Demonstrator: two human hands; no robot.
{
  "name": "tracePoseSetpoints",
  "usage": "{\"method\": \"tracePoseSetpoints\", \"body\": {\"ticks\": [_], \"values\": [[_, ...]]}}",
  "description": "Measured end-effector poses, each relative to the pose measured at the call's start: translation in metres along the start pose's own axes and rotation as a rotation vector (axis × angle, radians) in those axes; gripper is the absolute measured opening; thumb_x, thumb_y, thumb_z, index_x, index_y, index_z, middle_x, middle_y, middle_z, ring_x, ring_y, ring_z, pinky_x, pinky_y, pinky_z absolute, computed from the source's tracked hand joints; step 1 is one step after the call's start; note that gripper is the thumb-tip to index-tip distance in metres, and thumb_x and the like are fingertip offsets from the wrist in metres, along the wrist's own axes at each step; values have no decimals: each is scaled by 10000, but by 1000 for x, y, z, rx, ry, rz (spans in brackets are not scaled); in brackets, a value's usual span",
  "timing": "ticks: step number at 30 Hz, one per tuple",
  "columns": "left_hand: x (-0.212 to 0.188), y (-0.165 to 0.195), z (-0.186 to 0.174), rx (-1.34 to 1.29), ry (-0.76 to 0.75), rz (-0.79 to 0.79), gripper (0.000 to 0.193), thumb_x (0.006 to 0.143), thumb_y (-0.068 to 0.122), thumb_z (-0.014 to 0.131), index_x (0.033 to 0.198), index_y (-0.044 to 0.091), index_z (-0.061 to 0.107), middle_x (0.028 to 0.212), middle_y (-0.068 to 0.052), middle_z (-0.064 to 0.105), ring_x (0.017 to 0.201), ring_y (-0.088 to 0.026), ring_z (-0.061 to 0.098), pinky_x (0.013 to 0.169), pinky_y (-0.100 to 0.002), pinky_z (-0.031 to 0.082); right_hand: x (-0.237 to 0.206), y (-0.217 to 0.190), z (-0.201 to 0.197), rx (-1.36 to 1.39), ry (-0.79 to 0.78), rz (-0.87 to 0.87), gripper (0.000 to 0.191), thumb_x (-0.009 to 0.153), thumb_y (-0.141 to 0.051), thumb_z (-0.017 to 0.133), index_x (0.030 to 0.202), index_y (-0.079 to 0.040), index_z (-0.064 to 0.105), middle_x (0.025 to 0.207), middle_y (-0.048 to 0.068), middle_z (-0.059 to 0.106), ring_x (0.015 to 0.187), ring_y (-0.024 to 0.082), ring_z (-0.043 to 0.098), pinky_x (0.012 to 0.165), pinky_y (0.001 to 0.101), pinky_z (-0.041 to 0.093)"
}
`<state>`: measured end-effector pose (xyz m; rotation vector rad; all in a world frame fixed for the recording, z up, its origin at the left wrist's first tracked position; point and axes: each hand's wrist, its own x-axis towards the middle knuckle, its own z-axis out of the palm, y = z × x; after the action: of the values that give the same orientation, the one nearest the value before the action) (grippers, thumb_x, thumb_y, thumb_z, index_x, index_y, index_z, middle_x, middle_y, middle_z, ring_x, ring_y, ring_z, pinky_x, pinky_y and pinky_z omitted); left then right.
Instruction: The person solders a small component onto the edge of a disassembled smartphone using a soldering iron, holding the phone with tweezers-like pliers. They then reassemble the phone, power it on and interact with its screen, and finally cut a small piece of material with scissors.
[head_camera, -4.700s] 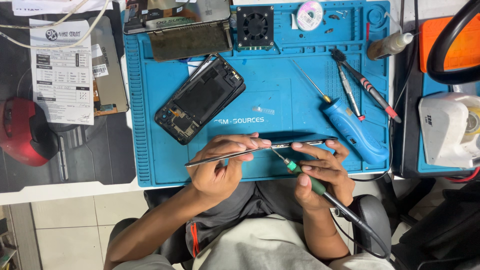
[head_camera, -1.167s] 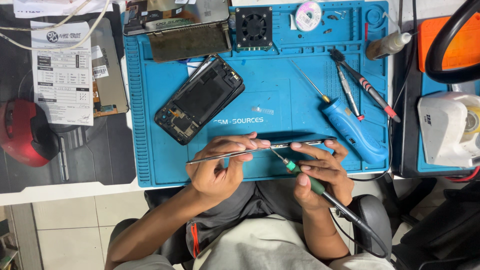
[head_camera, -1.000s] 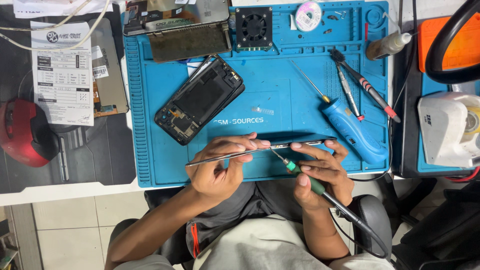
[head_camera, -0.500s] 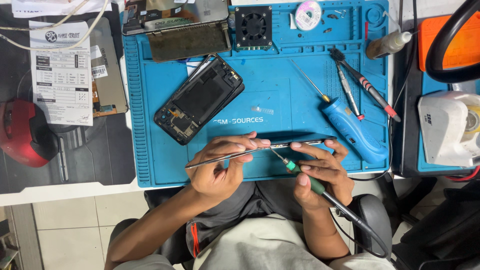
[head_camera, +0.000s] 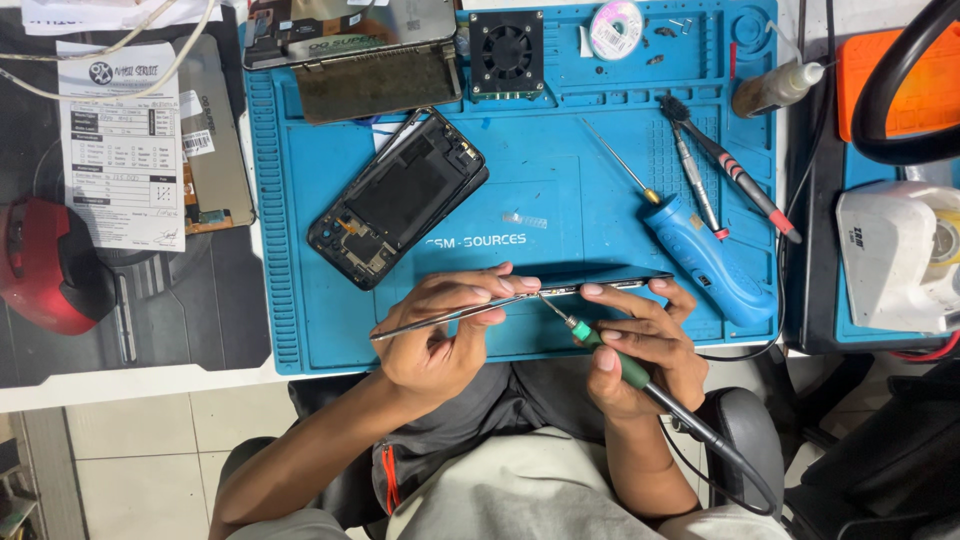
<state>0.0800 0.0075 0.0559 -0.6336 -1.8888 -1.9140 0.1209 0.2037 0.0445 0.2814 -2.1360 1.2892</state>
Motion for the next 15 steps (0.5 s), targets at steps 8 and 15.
{"method": "tracePoseSetpoints", "body": {"ticks": [8,15], "values": [[0,-1,2,3,22,3,151,1040,-64,623,1174,-43,557,1097,-198,707,1069,-329,770,1003,-448,675,0,0,0,4,-1,2,321,1036,-308,672,925,-56,507,734,112,710,974,322,785,1145,440,372],[0,0,2,17,20,-4,151,1040,-82,610,1175,-46,551,1095,-200,706,1061,-330,774,993,-441,681,0,0,0,8,3,-6,323,1035,-308,671,917,-57,506,719,106,703,972,320,784,1145,438,373]]}}
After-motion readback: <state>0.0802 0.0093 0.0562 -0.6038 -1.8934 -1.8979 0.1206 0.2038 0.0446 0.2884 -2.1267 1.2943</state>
